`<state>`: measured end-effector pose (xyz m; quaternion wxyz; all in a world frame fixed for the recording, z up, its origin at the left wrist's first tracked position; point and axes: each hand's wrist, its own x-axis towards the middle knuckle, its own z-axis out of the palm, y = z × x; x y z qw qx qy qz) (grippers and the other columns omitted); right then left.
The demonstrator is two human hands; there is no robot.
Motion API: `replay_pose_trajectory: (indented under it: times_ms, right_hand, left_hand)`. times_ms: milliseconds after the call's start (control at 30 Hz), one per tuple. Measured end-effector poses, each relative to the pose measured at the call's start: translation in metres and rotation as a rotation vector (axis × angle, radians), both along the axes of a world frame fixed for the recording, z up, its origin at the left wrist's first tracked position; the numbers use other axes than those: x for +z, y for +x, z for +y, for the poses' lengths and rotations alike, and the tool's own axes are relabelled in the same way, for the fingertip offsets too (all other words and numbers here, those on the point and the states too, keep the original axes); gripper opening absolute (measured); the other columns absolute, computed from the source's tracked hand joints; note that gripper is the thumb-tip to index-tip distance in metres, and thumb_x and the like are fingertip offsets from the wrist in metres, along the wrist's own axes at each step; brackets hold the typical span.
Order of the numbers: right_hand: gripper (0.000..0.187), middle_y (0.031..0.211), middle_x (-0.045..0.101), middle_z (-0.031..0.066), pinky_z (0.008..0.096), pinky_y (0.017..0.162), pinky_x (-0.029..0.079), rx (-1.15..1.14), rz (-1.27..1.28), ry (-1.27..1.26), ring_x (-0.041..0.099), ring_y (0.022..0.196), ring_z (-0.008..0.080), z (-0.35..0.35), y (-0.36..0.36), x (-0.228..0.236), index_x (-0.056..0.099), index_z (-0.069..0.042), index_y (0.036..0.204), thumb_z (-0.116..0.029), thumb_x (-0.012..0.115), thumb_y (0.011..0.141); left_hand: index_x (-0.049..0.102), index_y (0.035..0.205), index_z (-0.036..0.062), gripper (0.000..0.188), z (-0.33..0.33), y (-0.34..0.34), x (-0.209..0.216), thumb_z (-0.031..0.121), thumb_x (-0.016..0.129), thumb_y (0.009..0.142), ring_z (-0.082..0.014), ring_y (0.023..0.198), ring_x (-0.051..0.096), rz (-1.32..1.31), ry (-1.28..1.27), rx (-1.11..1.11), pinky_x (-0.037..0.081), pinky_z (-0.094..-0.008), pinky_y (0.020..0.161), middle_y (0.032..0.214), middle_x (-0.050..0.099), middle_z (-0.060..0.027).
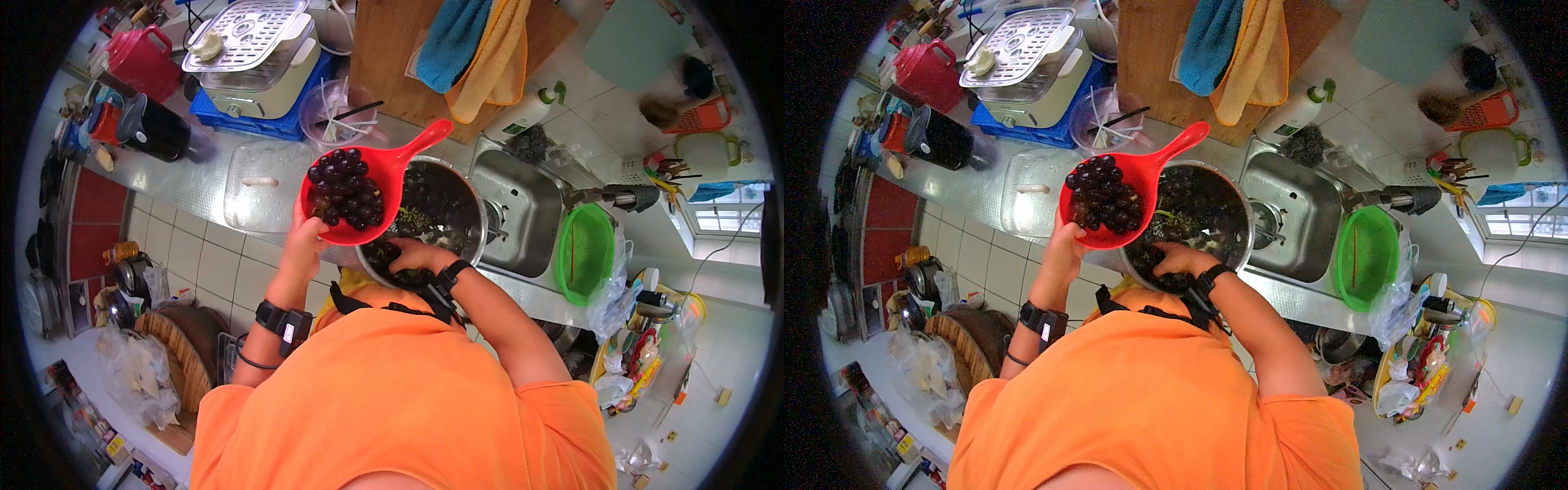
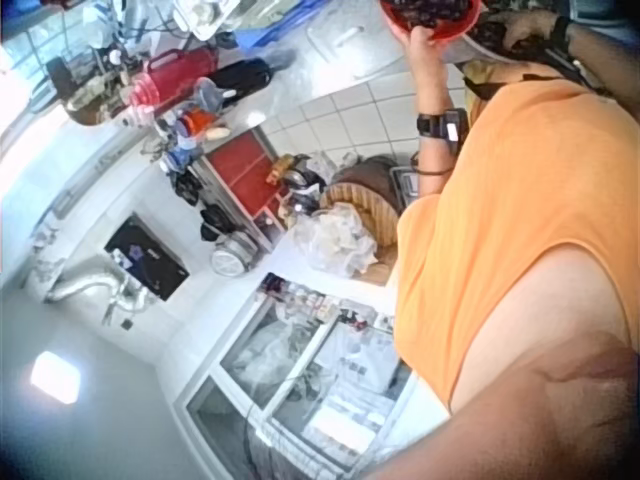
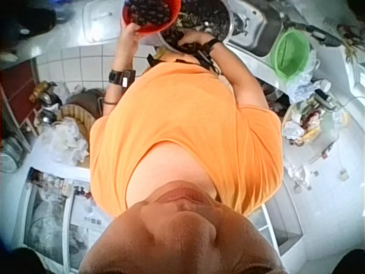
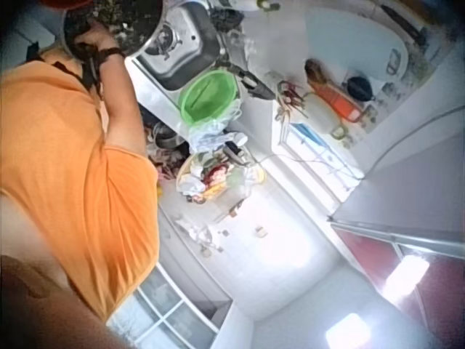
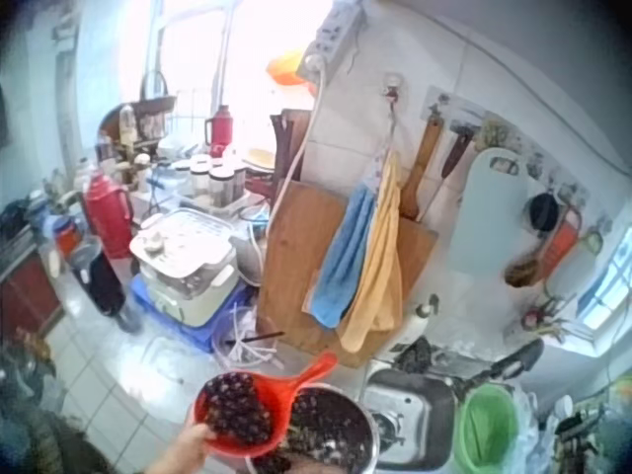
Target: The recorder is washing a bunch of grapes in a bowl of water and then washing several spoons in the kitchen sink.
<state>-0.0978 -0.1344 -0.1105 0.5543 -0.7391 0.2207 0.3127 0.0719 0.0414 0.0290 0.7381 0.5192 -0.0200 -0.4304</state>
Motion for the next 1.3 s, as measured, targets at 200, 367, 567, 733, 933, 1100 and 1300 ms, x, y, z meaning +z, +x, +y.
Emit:
replay_pose_trajectory:
  times_ms: [200, 367, 567, 733, 933, 1100, 1300]
  right_hand:
    - [0.070, 0.116, 0.059, 0.0136, 0.0361, 0.080, 0.050, 0.115, 0.101, -0.052, 0.057, 0.104, 0.0255, -0.003, -0.001, 0.044, 0.049, -0.007, 0.129, -0.026, 0.072, 0.065]
    - [0.064, 0.116, 0.058, 0.0134, 0.0379, 0.078, 0.051, 0.253, -0.002, -0.117, 0.058, 0.100, 0.0273, -0.006, -0.011, 0.024, 0.054, -0.008, 0.122, -0.024, 0.073, 0.063]
    - [0.039, 0.097, 0.060, 0.0075, 0.0317, 0.060, 0.052, 0.004, 0.058, 0.120, 0.060, 0.085, 0.0210, -0.024, -0.022, 0.060, 0.058, -0.010, 0.104, -0.013, 0.070, 0.068]
    - [0.027, 0.093, 0.061, 0.0040, 0.0270, 0.052, 0.050, -0.466, 0.058, 0.453, 0.060, 0.077, 0.0128, -0.050, -0.032, 0.074, 0.055, -0.012, 0.103, -0.005, 0.062, 0.077]
    - [0.025, 0.093, 0.061, 0.0033, 0.0265, 0.051, 0.051, -0.805, -0.147, 0.485, 0.061, 0.076, 0.0136, -0.061, -0.024, 0.135, 0.055, -0.012, 0.104, -0.006, 0.062, 0.081]
    - [0.030, 0.099, 0.058, 0.0035, 0.0289, 0.058, 0.056, -0.953, -0.331, 0.447, 0.061, 0.080, 0.0140, -0.039, 0.004, 0.189, 0.053, -0.012, 0.112, -0.009, 0.062, 0.084]
    - [0.045, 0.123, 0.049, 0.0102, 0.0426, 0.085, 0.051, -0.942, -0.405, 0.377, 0.058, 0.099, 0.0216, -0.017, 0.013, 0.220, 0.042, -0.010, 0.133, -0.013, 0.056, 0.090]
  left_hand:
    - [0.028, 0.142, 0.0182, 0.076, -0.006, -0.005, -0.001, 0.005, 0.044, 0.069, -0.0198, 0.112, 0.048, 0.005, 0.009, -0.061, 0.050, -0.0355, 0.081, 0.133, 0.042, -0.0066]
    - [0.027, 0.142, 0.0178, 0.076, -0.013, -0.008, 0.002, 0.005, 0.044, 0.069, -0.0199, 0.113, 0.048, 0.009, 0.000, -0.085, 0.051, -0.0348, 0.079, 0.134, 0.042, -0.0065]
    - [0.024, 0.143, 0.0147, 0.076, -0.013, -0.008, 0.007, 0.004, 0.040, 0.070, -0.0241, 0.118, 0.049, -0.035, 0.056, -0.106, 0.050, -0.0448, 0.088, 0.135, 0.042, -0.0093]
    - [0.026, 0.142, 0.0190, 0.076, -0.011, -0.009, 0.006, 0.005, 0.045, 0.069, -0.0192, 0.106, 0.054, -0.015, 0.096, -0.066, 0.052, -0.0327, 0.073, 0.131, 0.045, -0.0056]
    - [0.025, 0.142, 0.0196, 0.075, -0.016, -0.012, 0.004, 0.004, 0.045, 0.071, -0.0184, 0.100, 0.057, -0.046, 0.081, -0.107, 0.053, -0.0316, 0.071, 0.130, 0.045, -0.0057]
    - [0.021, 0.142, 0.0204, 0.077, -0.027, -0.023, 0.003, 0.005, 0.047, 0.071, -0.0212, 0.104, 0.056, -0.035, 0.111, -0.139, 0.054, -0.0351, 0.075, 0.131, 0.043, -0.0069]
    - [0.018, 0.142, 0.0210, 0.077, -0.038, -0.033, -0.009, 0.005, 0.047, 0.072, -0.0240, 0.111, 0.051, 0.022, 0.070, -0.186, 0.053, -0.0409, 0.080, 0.132, 0.040, -0.0081]
